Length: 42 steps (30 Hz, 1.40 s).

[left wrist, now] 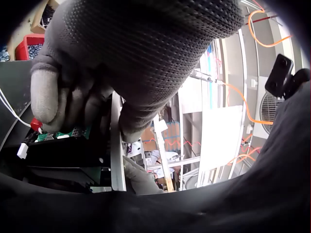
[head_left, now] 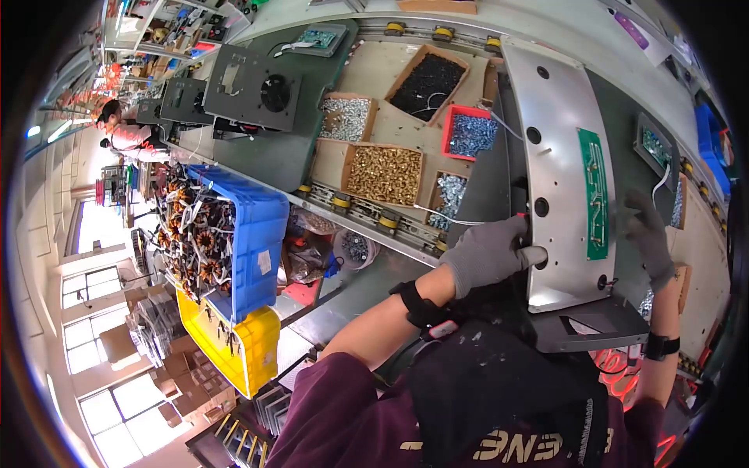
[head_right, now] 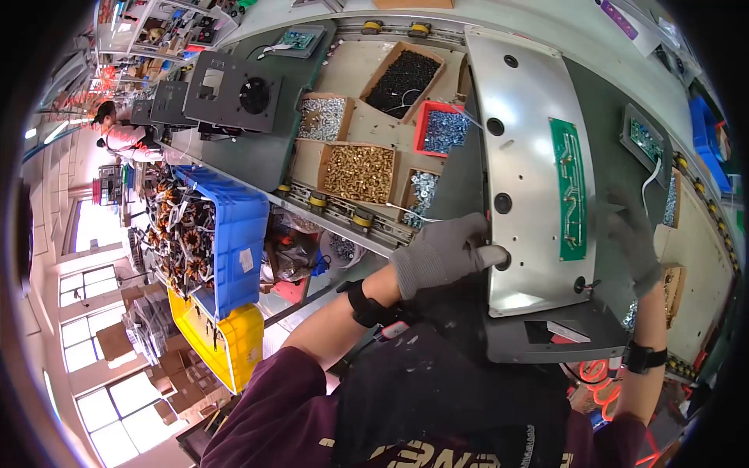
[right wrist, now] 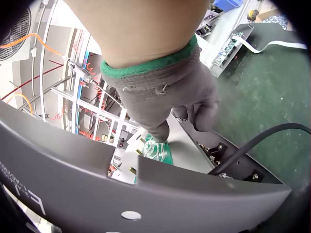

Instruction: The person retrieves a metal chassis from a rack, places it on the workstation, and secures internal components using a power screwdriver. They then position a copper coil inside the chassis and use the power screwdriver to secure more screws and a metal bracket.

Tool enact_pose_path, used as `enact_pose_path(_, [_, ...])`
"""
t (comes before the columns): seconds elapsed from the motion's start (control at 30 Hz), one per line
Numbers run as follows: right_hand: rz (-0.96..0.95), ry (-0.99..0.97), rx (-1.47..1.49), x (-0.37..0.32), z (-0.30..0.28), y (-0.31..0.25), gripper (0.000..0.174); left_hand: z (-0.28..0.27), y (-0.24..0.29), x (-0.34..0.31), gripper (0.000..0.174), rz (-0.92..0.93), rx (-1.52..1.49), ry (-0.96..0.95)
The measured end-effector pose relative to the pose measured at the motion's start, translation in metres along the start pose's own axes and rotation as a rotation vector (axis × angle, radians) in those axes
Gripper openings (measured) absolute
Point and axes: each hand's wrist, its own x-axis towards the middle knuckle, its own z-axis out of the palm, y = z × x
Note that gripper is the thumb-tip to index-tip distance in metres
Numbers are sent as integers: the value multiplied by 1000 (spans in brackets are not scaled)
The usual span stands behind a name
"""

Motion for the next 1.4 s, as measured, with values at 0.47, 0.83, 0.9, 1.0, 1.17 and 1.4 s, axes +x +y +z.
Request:
enact_pose_path(0.47, [182, 887, 37, -189, 9, -24, 36, -132, -319, 58, 22, -92, 697, 352])
enact_pose_path(0.83, [671, 126, -952, -347, 90, 120, 32, -153, -287, 35, 18, -186, -899, 429])
enact_pose_path(0.9, [435, -50, -1211, -376, 93, 181, 34, -141, -271, 19, 17, -121, -1119, 362])
enact_pose_path(1.0, [29, -268, -1478, -406, 82, 233, 37, -124, -236, -6, 13, 47, -1316, 146])
enact_pose_path(1.17, [-251, -193, -1496, -397, 53, 273, 25, -50, -142, -66, 7, 7, -1292, 93])
enact_pose_path(1.4, [33, -267, -1319, -350, 34, 226, 31, 58, -91, -103, 22, -51, -1021, -51])
